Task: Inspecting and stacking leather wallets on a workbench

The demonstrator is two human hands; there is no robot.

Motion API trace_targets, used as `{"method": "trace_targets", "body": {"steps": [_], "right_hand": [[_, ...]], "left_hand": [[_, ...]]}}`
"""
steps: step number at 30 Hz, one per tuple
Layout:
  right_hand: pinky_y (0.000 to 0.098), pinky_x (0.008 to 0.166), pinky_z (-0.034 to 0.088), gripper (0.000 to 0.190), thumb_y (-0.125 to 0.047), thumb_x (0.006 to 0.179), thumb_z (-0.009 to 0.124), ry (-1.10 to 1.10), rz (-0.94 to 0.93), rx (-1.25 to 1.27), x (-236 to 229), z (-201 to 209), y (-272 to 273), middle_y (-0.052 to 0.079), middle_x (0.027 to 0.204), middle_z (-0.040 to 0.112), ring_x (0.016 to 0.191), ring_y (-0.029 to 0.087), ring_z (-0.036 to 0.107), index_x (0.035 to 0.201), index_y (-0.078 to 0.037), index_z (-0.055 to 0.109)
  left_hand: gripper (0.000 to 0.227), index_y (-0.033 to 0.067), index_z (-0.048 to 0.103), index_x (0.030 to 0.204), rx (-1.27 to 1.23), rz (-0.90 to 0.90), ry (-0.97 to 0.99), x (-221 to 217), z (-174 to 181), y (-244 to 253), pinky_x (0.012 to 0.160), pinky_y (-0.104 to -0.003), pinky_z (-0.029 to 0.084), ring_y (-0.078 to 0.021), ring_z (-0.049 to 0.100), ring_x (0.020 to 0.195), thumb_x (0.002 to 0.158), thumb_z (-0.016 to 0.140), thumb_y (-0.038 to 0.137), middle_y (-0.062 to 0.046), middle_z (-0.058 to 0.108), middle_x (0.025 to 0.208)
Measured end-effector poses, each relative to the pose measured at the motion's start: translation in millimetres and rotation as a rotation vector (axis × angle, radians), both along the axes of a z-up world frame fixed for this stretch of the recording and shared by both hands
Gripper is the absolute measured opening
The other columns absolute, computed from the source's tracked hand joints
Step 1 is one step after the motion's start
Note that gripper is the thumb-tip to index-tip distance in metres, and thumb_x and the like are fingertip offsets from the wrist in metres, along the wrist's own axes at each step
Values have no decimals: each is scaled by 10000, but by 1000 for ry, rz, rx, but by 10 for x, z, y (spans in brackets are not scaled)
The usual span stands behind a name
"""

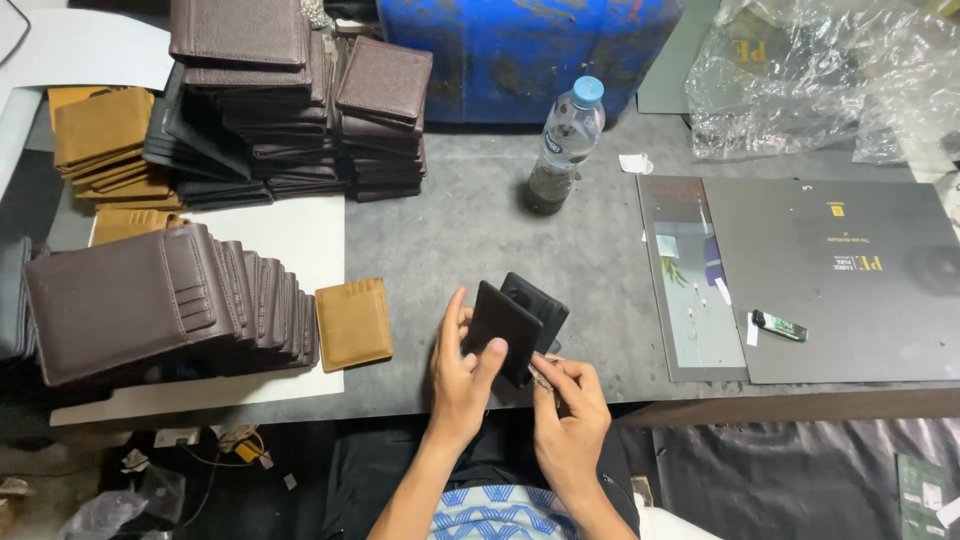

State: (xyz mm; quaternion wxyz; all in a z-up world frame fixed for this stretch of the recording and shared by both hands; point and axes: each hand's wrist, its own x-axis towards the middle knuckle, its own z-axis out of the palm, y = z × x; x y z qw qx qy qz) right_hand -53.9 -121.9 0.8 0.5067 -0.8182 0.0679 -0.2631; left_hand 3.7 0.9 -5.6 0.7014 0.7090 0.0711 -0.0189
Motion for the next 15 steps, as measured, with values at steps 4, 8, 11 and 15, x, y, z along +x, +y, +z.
{"method": "trace_targets", "body": {"steps": [4,8,11,15], "right_hand": [[270,940,556,208,-15,931,668,32,-7,69,6,-7,30,34,959,633,1043,181,713,1062,-91,810],[249,915,525,219,5,893,672,256,-81,380,75,-25,-44,54,992,705,1018,149,690,1029,-65,829],[291,933,563,220,27,911,644,302,-140,727,158,-105,-74,91,1060,687,1013,192,676,1077,32,788],[291,842,564,248,34,913,634,358,-260,1147,269,-84,-143,190,980,727,833,254,689,1143,74,717]], "left_hand": [[870,63,527,1468,22,13,-128,9,-100,-33,1074,-357,452,-201,590,1237,844,574,668,-70,569,1284],[399,102,531,758,-519,112,-290,-21,-104,-2,1142,-468,374,-401,584,1336,1067,366,293,-139,616,1102],[379,120,455,647,-654,69,-155,-54,65,17,1142,-456,360,-365,541,1395,1014,469,214,-191,623,1283],[319,127,551,1220,-664,-149,-200,-94,-105,-47,1203,-499,310,-471,310,1535,940,700,162,-256,263,1653]]}}
